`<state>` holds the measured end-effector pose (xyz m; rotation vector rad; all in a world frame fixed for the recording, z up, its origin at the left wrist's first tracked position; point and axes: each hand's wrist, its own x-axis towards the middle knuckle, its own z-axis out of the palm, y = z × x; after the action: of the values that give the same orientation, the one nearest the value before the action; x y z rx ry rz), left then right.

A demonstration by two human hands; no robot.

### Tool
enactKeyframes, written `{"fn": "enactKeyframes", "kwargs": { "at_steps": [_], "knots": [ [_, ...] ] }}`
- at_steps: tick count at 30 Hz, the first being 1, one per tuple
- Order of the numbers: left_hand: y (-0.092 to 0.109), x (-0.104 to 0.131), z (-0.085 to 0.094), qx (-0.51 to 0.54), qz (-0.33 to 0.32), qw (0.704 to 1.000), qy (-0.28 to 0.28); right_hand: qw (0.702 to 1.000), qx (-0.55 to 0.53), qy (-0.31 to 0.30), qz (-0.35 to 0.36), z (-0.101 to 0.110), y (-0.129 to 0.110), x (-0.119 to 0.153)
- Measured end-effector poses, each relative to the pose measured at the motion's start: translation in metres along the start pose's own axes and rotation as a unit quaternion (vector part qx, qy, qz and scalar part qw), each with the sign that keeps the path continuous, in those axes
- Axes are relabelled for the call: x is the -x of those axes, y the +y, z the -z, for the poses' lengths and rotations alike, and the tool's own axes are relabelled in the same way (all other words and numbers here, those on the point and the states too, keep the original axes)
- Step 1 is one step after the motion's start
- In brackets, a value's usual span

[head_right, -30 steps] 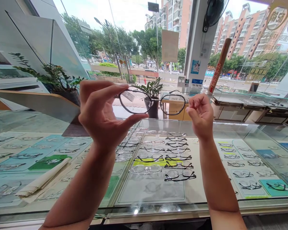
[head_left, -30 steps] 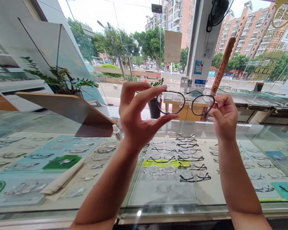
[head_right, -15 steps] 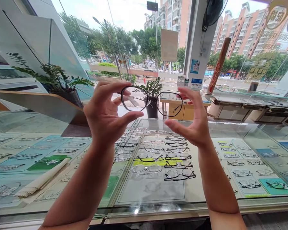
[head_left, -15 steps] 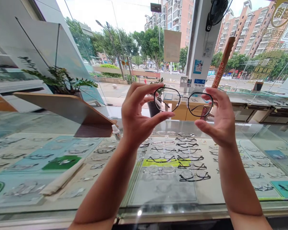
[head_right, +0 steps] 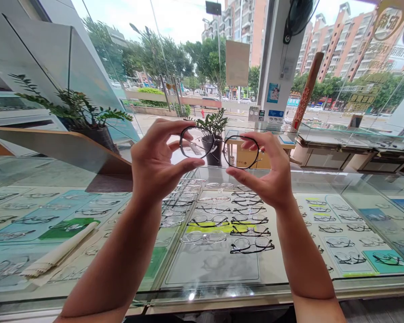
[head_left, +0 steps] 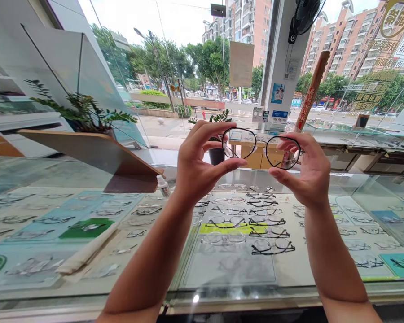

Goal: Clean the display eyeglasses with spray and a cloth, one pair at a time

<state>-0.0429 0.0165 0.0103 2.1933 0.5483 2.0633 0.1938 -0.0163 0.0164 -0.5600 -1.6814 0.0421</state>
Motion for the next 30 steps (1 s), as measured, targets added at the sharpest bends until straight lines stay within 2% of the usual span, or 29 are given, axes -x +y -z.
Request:
{"fn": "enactKeyframes", "kwargs": {
  "at_steps": [4, 6, 11, 13, 17, 22, 30],
  "knots": [
    [0.0, 0.0, -0.001, 0.017, -0.002, 1.0, -0.018, 0.999, 0.011, 0.016, 0.026, 0.0, 0.0, 0.0],
    [-0.002, -0.002, -0.001, 0.047, -0.015, 0.999, -0.006, 0.999, 0.017, 0.029, 0.032, 0.0, 0.0, 0.0],
    [-0.015, -0.007, 0.001, 0.125, -0.041, 0.982, 0.136, 0.996, 0.04, 0.073, 0.026, 0.003, 0.001, 0.001],
    [-0.021, -0.008, 0.003, 0.118, -0.022, 0.981, 0.151, 0.994, 0.059, 0.089, 0.036, 0.004, 0.0, 0.002],
    [-0.026, -0.006, 0.003, 0.104, 0.012, 0.984, 0.145, 0.99, 0.089, 0.101, 0.044, 0.007, -0.005, 0.006],
    [-0.025, -0.008, 0.002, 0.159, 0.031, 0.98, 0.119, 0.994, 0.068, 0.075, 0.039, 0.007, -0.01, 0.007],
    [-0.021, -0.013, 0.008, 0.284, 0.107, 0.953, -0.009, 0.994, 0.07, 0.062, 0.052, 0.005, -0.008, 0.005]
  ]
}}
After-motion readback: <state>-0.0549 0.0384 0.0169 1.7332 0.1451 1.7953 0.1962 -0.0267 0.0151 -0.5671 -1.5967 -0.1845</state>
